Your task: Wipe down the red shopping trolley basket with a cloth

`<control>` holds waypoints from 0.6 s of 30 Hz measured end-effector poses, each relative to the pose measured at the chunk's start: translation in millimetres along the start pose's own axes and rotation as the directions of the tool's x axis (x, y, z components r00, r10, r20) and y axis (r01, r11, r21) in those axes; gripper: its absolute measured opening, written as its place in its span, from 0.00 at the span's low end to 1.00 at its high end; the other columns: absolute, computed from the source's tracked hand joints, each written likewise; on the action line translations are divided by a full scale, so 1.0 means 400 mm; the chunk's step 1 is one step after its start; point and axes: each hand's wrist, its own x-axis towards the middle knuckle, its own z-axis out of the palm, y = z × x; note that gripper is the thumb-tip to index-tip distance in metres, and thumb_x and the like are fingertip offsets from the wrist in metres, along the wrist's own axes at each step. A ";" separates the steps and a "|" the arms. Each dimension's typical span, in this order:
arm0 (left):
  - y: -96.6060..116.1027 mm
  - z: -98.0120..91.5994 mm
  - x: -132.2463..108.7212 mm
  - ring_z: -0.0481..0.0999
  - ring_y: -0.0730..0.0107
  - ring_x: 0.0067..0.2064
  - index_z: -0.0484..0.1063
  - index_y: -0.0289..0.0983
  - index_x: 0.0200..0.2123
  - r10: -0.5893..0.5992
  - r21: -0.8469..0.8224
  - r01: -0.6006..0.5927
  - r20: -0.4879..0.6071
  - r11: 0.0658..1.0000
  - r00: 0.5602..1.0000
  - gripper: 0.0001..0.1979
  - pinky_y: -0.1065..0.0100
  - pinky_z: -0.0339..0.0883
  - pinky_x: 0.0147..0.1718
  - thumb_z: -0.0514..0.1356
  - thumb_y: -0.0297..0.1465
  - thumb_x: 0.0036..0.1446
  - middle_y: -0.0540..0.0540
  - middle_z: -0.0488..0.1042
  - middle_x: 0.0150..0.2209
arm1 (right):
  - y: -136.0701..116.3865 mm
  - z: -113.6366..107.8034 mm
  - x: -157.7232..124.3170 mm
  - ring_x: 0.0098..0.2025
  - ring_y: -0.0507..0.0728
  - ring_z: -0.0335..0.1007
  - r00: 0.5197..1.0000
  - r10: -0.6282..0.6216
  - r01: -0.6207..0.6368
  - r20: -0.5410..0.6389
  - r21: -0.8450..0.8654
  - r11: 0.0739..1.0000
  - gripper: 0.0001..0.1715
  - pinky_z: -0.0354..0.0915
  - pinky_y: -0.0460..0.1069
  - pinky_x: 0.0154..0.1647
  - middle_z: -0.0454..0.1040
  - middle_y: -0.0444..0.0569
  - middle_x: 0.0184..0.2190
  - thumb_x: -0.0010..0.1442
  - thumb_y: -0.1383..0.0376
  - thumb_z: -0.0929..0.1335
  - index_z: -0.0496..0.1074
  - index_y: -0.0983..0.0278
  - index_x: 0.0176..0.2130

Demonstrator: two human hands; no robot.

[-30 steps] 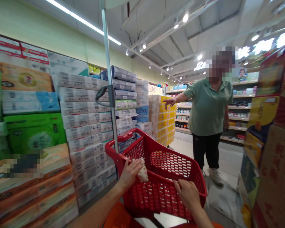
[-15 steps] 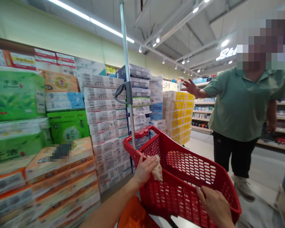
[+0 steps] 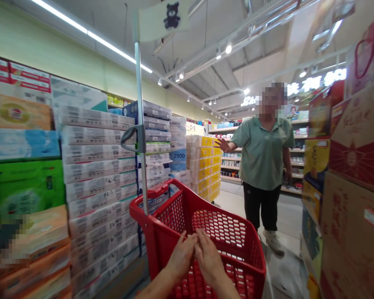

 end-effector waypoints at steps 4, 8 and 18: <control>-0.102 -0.078 -0.049 0.56 0.60 0.59 0.55 0.36 0.56 -0.136 0.176 0.141 -0.038 0.974 0.990 0.28 0.49 0.45 0.56 0.53 0.30 0.51 0.39 0.59 0.57 | -0.087 0.087 0.048 0.55 0.59 0.58 0.998 -0.057 0.056 0.026 0.053 0.997 0.27 0.57 0.53 0.55 0.63 0.55 0.53 0.52 0.68 0.62 0.64 0.65 0.53; -0.177 -0.109 -0.077 0.57 0.57 0.58 0.63 0.39 0.51 -0.192 0.270 0.203 -0.068 0.941 0.979 0.22 0.46 0.41 0.57 0.52 0.34 0.51 0.42 0.63 0.55 | -0.099 0.115 0.056 0.55 0.59 0.58 0.978 -0.188 0.189 -0.086 0.010 0.982 0.31 0.58 0.56 0.54 0.63 0.50 0.53 0.47 0.77 0.62 0.67 0.57 0.50; -0.125 -0.103 -0.048 0.60 0.56 0.56 0.65 0.40 0.50 -0.260 0.221 0.269 -0.071 0.937 0.963 0.21 0.47 0.46 0.55 0.51 0.34 0.52 0.42 0.67 0.52 | 0.065 -0.036 -0.104 0.51 0.60 0.62 0.986 -0.099 0.082 -0.132 -0.127 0.989 0.18 0.61 0.54 0.50 0.67 0.51 0.49 0.48 0.73 0.62 0.71 0.61 0.38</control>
